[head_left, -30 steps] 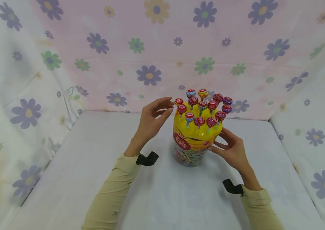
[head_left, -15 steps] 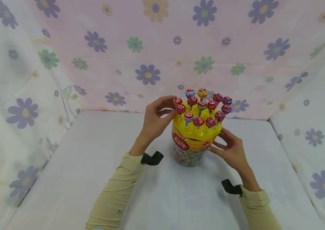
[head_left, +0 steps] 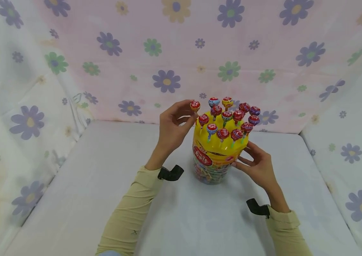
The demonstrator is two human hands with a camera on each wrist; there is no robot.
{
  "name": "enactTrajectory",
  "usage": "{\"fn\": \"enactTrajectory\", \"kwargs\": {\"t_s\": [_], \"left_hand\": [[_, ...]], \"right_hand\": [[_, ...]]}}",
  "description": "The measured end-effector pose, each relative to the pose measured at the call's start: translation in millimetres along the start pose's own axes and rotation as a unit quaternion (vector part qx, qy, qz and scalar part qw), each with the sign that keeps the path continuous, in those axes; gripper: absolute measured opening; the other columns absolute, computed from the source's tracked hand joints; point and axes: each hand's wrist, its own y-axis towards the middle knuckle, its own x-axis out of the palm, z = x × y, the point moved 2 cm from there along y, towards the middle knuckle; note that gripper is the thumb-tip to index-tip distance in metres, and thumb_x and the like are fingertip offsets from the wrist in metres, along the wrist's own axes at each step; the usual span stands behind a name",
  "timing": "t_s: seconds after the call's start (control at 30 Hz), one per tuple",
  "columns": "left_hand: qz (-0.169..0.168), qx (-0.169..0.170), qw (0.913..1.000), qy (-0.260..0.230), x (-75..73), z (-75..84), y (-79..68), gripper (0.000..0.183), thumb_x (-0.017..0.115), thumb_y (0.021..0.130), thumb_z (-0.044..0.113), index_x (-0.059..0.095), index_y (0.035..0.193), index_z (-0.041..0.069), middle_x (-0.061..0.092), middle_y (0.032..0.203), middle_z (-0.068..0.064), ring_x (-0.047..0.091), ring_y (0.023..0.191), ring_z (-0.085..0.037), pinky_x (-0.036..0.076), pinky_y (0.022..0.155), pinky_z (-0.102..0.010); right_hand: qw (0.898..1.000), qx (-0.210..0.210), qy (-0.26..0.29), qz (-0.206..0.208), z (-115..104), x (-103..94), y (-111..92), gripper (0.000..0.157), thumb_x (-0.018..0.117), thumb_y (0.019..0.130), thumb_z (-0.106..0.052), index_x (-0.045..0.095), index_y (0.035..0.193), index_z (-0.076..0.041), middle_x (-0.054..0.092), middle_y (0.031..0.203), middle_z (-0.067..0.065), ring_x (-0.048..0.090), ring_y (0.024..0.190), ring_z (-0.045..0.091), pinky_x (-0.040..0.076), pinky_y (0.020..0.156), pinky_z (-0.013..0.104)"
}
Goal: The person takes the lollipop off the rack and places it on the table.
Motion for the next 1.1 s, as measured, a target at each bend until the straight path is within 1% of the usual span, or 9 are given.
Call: {"fn": "enactTrajectory", "kwargs": {"t_s": [0.17,0.27,0.47,0.7,0.73,0.87,0.93,1.0,1.1], "left_hand": [[0.010,-0.029,0.9995,0.007,-4.5,-4.8,-5.1,0.036,0.069,0.093,-0.005,0.063,0.128,-0.006,0.070,0.115,-0.022,0.072,0.097,-0.033,0.063,0.084,-0.034],[0.013,-0.045,0.9989,0.003,-8.2,-8.7,-11.8,0.037,0.069,0.092,-0.005,0.063,0.129,-0.005,0.070,0.115,-0.023,0.072,0.096,-0.035,0.063,0.083,-0.035],[0.017,-0.071,0.9973,-0.003,-18.9,-18.3,-28.1,0.037,0.069,0.092,-0.005,0.062,0.129,-0.006,0.068,0.115,-0.024,0.072,0.097,-0.038,0.062,0.084,-0.031],[0.038,-0.104,0.9939,-0.001,-32.6,-28.6,-48.3,0.036,0.069,0.092,-0.006,0.062,0.128,-0.005,0.067,0.112,-0.022,0.075,0.094,-0.022,0.062,0.082,-0.029],[0.041,-0.108,0.9933,0.002,-34.4,-30.1,-51.2,0.036,0.069,0.092,-0.006,0.062,0.128,-0.005,0.067,0.112,-0.022,0.075,0.094,-0.023,0.062,0.081,-0.028],[0.049,-0.124,0.9910,0.003,-40.9,-38.4,-61.8,0.037,0.069,0.092,-0.006,0.062,0.128,-0.005,0.067,0.110,-0.023,0.073,0.095,-0.040,0.062,0.078,-0.025],[0.054,-0.134,0.9895,0.001,-43.4,-43.5,-66.9,0.038,0.069,0.092,-0.007,0.061,0.129,-0.006,0.066,0.109,-0.024,0.071,0.094,-0.045,0.063,0.076,-0.025],[0.059,-0.149,0.9872,-0.002,-45.5,-50.7,-71.9,0.039,0.069,0.091,-0.008,0.061,0.129,-0.007,0.066,0.109,-0.026,0.073,0.092,-0.038,0.063,0.075,-0.025],[0.061,-0.178,0.9821,-0.007,-48.4,-62.7,-79.1,0.039,0.069,0.091,-0.009,0.061,0.128,-0.007,0.065,0.110,-0.028,0.075,0.088,-0.018,0.062,0.074,-0.024]], "right_hand": [[1.000,0.005,-0.007,0.004,2,-1.7,0,0.076,0.078,0.083,0.009,0.048,0.150,-0.005,0.054,0.149,0.005,0.056,0.129,0.004,0.058,0.089,0.026],[1.000,0.005,-0.010,0.004,3,-2.1,0,0.075,0.078,0.083,0.009,0.048,0.151,-0.005,0.054,0.149,0.005,0.056,0.129,0.004,0.057,0.089,0.026],[1.000,0.005,-0.010,0.004,4,-2.1,-1,0.075,0.078,0.083,0.009,0.048,0.151,-0.005,0.055,0.148,0.005,0.056,0.128,0.003,0.057,0.089,0.025],[1.000,0.012,-0.011,0.006,3,-1.4,-3,0.076,0.077,0.084,0.009,0.047,0.152,-0.006,0.054,0.149,0.004,0.055,0.129,0.002,0.057,0.090,0.024],[1.000,0.012,-0.009,0.005,2,-0.9,-3,0.076,0.077,0.084,0.009,0.047,0.152,-0.006,0.054,0.149,0.004,0.055,0.129,0.002,0.057,0.090,0.024],[1.000,0.010,-0.005,0.004,1,1.4,-3,0.075,0.077,0.084,0.009,0.047,0.152,-0.006,0.054,0.149,0.003,0.055,0.129,0.002,0.057,0.090,0.024],[1.000,0.009,-0.005,0.004,0,2.2,-3,0.076,0.077,0.084,0.009,0.047,0.152,-0.006,0.054,0.149,0.003,0.055,0.129,0.002,0.057,0.090,0.024],[1.000,0.009,-0.007,0.004,0,2.6,-4,0.076,0.077,0.084,0.009,0.046,0.152,-0.007,0.054,0.149,0.003,0.055,0.129,0.002,0.057,0.091,0.025],[1.000,0.010,-0.008,0.005,1,3.2,-4,0.076,0.077,0.085,0.008,0.046,0.153,-0.008,0.053,0.150,0.004,0.055,0.130,0.003,0.056,0.091,0.026]]}}
